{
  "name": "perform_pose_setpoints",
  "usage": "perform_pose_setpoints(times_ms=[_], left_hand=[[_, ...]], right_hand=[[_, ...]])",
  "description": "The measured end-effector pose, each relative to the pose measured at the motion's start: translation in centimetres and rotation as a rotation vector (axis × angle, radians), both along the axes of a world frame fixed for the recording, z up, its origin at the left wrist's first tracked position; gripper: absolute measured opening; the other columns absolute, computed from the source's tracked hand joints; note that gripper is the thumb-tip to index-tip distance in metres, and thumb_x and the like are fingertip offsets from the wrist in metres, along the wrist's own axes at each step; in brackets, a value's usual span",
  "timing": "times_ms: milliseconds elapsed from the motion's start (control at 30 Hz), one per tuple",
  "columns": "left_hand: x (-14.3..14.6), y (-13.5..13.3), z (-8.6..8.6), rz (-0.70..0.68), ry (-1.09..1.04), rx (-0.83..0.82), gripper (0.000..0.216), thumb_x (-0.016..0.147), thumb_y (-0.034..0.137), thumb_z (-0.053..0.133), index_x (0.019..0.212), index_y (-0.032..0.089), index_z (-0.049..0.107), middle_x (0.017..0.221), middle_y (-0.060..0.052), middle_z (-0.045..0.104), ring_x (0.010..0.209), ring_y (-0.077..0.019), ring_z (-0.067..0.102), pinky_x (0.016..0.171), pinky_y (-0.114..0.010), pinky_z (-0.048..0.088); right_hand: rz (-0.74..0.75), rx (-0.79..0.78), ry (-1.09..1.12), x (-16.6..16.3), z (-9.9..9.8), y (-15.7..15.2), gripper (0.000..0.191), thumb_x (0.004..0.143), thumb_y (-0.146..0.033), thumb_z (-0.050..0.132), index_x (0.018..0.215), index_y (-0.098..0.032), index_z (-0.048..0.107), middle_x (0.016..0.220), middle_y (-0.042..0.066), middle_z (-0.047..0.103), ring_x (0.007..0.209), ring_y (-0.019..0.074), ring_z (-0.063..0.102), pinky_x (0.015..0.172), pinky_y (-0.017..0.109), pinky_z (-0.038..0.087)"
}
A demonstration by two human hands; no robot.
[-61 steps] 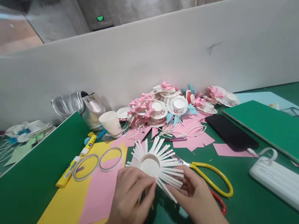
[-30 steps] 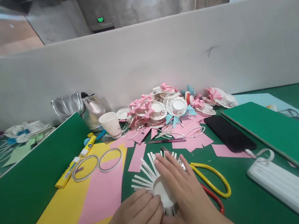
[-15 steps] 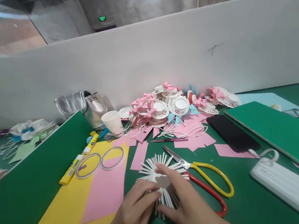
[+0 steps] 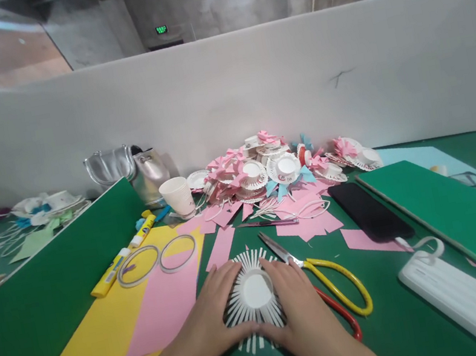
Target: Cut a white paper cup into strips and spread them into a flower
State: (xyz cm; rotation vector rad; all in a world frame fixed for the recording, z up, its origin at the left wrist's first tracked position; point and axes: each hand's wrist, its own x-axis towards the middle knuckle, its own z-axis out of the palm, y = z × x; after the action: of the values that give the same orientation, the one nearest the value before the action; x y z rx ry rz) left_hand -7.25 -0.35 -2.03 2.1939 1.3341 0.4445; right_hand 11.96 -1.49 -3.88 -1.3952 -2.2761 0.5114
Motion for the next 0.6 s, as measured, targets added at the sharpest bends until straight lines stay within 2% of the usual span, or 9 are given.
perform_pose_setpoints(times_ms=[100, 167, 267, 367, 600], left_hand=[[0.0, 0.0, 0.4, -0.008, -0.052, 0.008, 0.077, 0.066, 0.058, 0.065, 0.128, 0.017, 0.046, 0.131, -0.017, 0.048, 0.126, -0.0343, 0.038, 0.107, -0.058, 0.021], [0.0, -0.1, 0.4, 0.004, -0.087, -0.002, 0.079, 0.064, 0.053, 0.069, 0.129, 0.017, 0.045, 0.130, -0.017, 0.047, 0.125, -0.0342, 0.038, 0.106, -0.056, 0.026], [0.1, -0.3, 0.4, 0.037, -0.163, -0.036, 0.087, 0.061, 0.044, 0.075, 0.135, 0.018, 0.036, 0.132, -0.016, 0.040, 0.127, -0.0332, 0.035, 0.105, -0.052, 0.030], [0.2, -0.7, 0.4, 0.058, -0.242, -0.079, 0.095, 0.060, 0.042, 0.076, 0.139, 0.020, 0.027, 0.136, -0.017, 0.030, 0.131, -0.0331, 0.029, 0.106, -0.052, 0.029], [0.9, -1.3, 1.2, 0.119, -0.383, 0.024, 0.078, 0.054, 0.050, 0.078, 0.119, 0.019, 0.046, 0.141, -0.019, 0.022, 0.135, -0.0394, 0.020, 0.107, -0.057, 0.023]], right_hand=[[0.007, -0.002, 0.064, 0.0, 0.1, -0.1, 0.065, 0.074, -0.023, 0.067, 0.130, -0.008, 0.039, 0.128, 0.023, 0.053, 0.123, 0.0367, 0.045, 0.105, 0.064, 0.021], [-0.014, -0.026, 0.147, 0.1, 0.1, -0.1, 0.063, 0.072, -0.015, 0.062, 0.130, -0.010, 0.038, 0.128, 0.021, 0.053, 0.124, 0.0361, 0.042, 0.104, 0.064, 0.024], [-0.051, -0.092, 0.357, -0.1, 0.4, -0.2, 0.060, 0.069, -0.012, 0.057, 0.127, -0.015, 0.039, 0.125, 0.017, 0.054, 0.118, 0.0324, 0.048, 0.100, 0.056, 0.035], [-0.093, -0.177, 0.595, -0.3, 0.9, -0.4, 0.060, 0.066, -0.012, 0.056, 0.123, -0.019, 0.041, 0.123, 0.013, 0.054, 0.113, 0.0285, 0.052, 0.097, 0.048, 0.041], [-0.149, -0.265, 0.865, -0.5, 1.6, -0.8, 0.066, 0.057, -0.009, 0.058, 0.119, -0.025, 0.042, 0.124, 0.008, 0.054, 0.117, 0.0255, 0.050, 0.096, 0.038, 0.043]])
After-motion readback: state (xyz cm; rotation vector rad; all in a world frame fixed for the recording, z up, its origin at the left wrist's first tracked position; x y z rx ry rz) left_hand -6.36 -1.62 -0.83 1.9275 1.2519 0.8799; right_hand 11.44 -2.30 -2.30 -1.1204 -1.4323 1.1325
